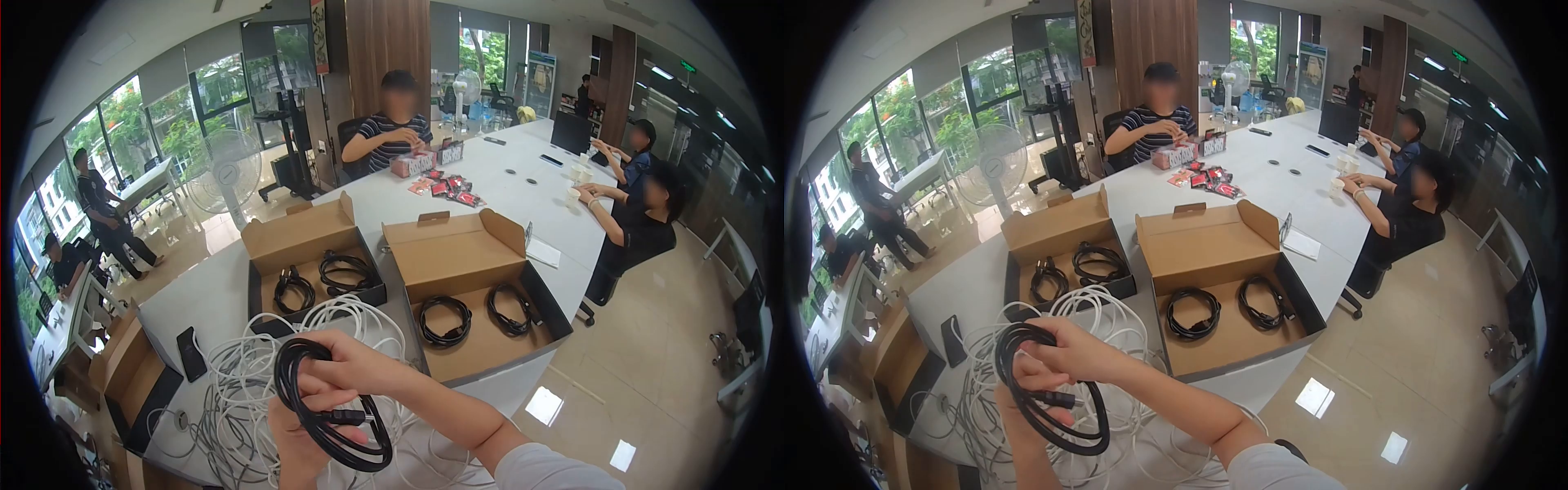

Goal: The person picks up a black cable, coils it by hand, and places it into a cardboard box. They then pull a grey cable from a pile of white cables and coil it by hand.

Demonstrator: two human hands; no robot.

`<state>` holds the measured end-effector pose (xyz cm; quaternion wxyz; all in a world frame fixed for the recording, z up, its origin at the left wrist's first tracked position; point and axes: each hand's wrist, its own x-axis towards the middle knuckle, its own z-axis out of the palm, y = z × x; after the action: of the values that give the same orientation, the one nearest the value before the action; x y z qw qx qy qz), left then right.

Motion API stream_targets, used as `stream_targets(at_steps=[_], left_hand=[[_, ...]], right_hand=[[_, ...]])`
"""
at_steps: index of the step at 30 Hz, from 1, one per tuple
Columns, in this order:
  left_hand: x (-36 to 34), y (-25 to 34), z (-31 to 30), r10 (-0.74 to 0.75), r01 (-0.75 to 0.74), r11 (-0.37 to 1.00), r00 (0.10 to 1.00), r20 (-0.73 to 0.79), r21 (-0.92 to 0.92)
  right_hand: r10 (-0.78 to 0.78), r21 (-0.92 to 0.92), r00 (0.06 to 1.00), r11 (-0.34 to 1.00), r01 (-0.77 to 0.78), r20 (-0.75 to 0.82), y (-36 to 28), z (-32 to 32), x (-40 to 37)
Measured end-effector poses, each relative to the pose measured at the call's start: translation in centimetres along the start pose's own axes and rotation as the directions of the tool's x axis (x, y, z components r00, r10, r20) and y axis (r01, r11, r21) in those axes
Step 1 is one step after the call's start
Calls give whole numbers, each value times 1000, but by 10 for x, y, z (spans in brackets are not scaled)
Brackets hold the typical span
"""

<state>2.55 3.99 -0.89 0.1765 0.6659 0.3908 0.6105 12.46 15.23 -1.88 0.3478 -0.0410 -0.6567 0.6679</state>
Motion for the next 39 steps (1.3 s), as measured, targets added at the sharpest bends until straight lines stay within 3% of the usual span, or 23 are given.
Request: stream_targets(at_steps=[3, 4, 7, 11, 15, 18, 21, 24, 27, 28, 31, 34, 37, 39], left_hand=[[-2, 20, -2, -313, 315, 937, 949, 42, -148], [-2, 22, -5, -332, 346, 924, 937, 108, -163], [0, 34, -2, -532, 558, 713, 825, 190, -425], [1, 27, 2, -629, 608, 567, 755, 185, -556], [0, 28, -1, -568, 499, 475, 803, 180, -725], [-2, 15, -4, -505, 476, 435, 832, 231, -764], [-10, -3, 2, -376, 399, 463, 897, 232, -791], [-8, -1, 4, -304, 435, 459, 896, 323, -775], [-4, 5, 3, -310, 427, 223, 883, 351, -877], [-2, 12, 2, -349, 465, 264, 863, 366, -845], [-2, 8, 3, -274, 457, 267, 880, 388, -848], [-2, 1, 2, -134, 435, 389, 899, 417, -812], [5, 2, -5, -35, 463, 557, 843, 538, -689], [4, 7, -8, -82, 473, 503, 859, 505, -724]], right_hand=[[194, -3, 981, 981, -194, -3, -31, 0, -5], [217, -44, 976, 975, -218, -21, -34, -1, -5], [198, -63, 971, 976, -208, -135, -31, -11, -6], [23, -204, 978, 977, -66, -209, -25, -24, -3], [171, -152, 952, 965, -214, -253, -42, -25, -6], [7, -346, 962, 932, -105, -273, -28, -34, -6], [-12, -399, 971, 913, -88, -240, -30, -32, -7], [-94, -472, 975, 882, -11, -199, -28, -30, -8], [-20, -372, 977, 926, -61, -210, -35, -28, -9], [12, -335, 977, 938, -85, -215, -38, -28, -9], [89, -231, 978, 964, -133, -188, -50, -29, -13], [137, -149, 986, 978, -149, -94, -58, -32, -17], [194, -89, 981, 977, -194, -17, -67, -34, -20], [236, -36, 972, 971, -236, 10, -70, -33, -21]])
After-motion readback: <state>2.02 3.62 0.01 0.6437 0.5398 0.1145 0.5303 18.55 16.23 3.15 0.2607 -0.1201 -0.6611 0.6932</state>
